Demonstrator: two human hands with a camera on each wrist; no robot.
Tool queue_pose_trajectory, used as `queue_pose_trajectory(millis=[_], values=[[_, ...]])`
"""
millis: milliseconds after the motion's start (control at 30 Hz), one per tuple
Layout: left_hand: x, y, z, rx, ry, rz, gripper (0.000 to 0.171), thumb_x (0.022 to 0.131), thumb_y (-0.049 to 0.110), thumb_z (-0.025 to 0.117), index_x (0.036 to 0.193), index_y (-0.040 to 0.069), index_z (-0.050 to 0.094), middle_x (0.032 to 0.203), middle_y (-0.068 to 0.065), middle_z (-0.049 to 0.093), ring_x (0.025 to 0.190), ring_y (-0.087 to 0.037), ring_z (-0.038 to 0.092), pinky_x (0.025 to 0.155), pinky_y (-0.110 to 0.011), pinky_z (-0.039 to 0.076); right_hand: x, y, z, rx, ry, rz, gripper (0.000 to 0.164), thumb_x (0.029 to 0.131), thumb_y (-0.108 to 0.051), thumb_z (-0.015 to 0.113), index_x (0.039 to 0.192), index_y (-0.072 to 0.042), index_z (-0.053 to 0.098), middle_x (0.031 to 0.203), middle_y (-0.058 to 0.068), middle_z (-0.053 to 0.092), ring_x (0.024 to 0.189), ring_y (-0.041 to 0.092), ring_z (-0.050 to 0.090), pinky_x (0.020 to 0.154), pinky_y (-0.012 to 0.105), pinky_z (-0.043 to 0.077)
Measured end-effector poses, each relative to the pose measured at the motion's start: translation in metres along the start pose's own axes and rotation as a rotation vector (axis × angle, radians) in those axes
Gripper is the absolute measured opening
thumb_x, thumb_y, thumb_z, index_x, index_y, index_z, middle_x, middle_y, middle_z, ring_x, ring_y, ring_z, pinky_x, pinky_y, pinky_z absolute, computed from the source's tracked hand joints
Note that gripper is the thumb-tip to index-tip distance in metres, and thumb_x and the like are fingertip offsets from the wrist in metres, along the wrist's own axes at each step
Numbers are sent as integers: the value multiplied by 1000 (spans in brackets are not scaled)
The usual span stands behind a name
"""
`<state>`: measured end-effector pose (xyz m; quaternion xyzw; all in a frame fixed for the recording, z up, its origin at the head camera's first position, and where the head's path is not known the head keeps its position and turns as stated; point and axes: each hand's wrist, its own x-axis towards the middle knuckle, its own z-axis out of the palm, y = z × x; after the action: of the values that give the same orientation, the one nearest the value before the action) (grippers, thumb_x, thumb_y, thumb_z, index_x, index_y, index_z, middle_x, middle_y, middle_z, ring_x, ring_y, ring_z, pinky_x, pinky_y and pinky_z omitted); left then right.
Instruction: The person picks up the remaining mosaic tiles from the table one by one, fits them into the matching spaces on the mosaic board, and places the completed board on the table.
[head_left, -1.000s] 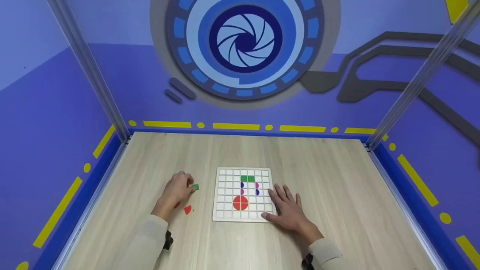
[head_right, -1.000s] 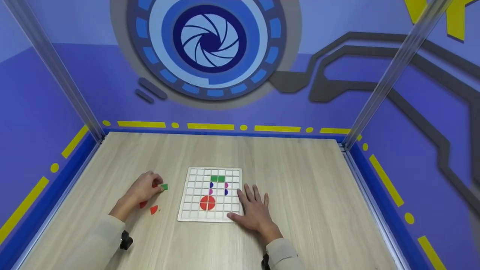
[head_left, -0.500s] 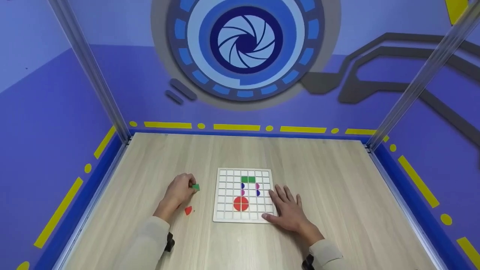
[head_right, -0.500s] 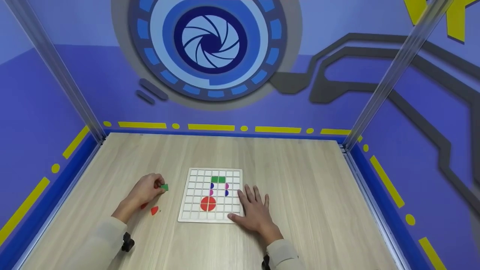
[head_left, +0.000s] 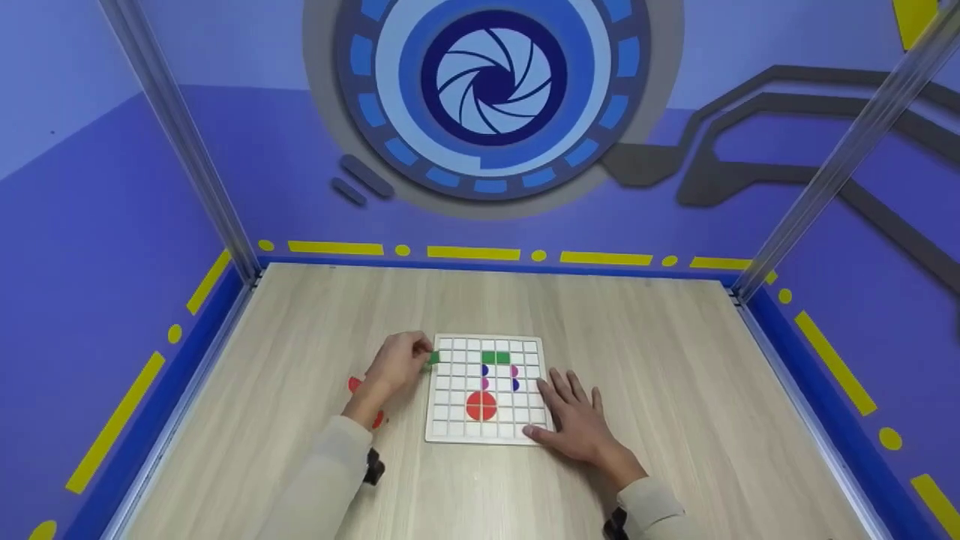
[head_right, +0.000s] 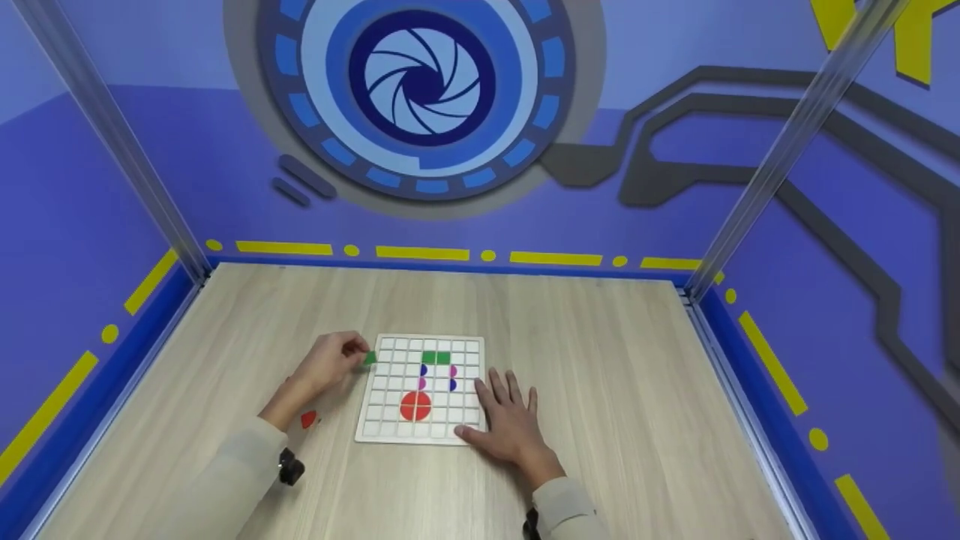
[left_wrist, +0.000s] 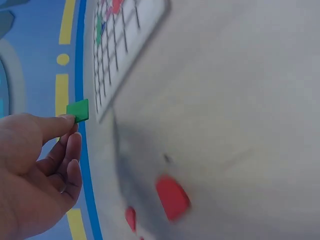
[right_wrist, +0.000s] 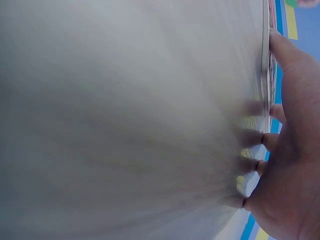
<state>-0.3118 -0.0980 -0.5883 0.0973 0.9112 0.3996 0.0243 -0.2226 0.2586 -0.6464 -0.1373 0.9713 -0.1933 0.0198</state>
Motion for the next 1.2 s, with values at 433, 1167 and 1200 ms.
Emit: queue_pose_trajectory(millis=[433,1167,1200], values=[[43,58,57,-71,-37,117,7,102,13,72,106,10,77,96,4,70,90,-13,64,84,-34,55,1,-4,1,27,-2,-5,97,92,-74,62,165,-16,37,174,14,22,161,44,10,117,78,4],[59,75,122,30,-47,40,5,102,15,72,101,16,77,90,8,68,82,-9,62,77,-33,53,3,-2,-1,11,-7,-1,96,93,-73,63,165,-15,38,174,15,23,160,46,11,116,80,5],[59,75,123,29,-42,43,5,102,15,72,101,16,77,90,7,68,82,-9,62,77,-33,53,3,-2,-1,11,-1,-2,95,93,-73,63,164,-15,39,174,15,24,160,46,12,115,81,6]])
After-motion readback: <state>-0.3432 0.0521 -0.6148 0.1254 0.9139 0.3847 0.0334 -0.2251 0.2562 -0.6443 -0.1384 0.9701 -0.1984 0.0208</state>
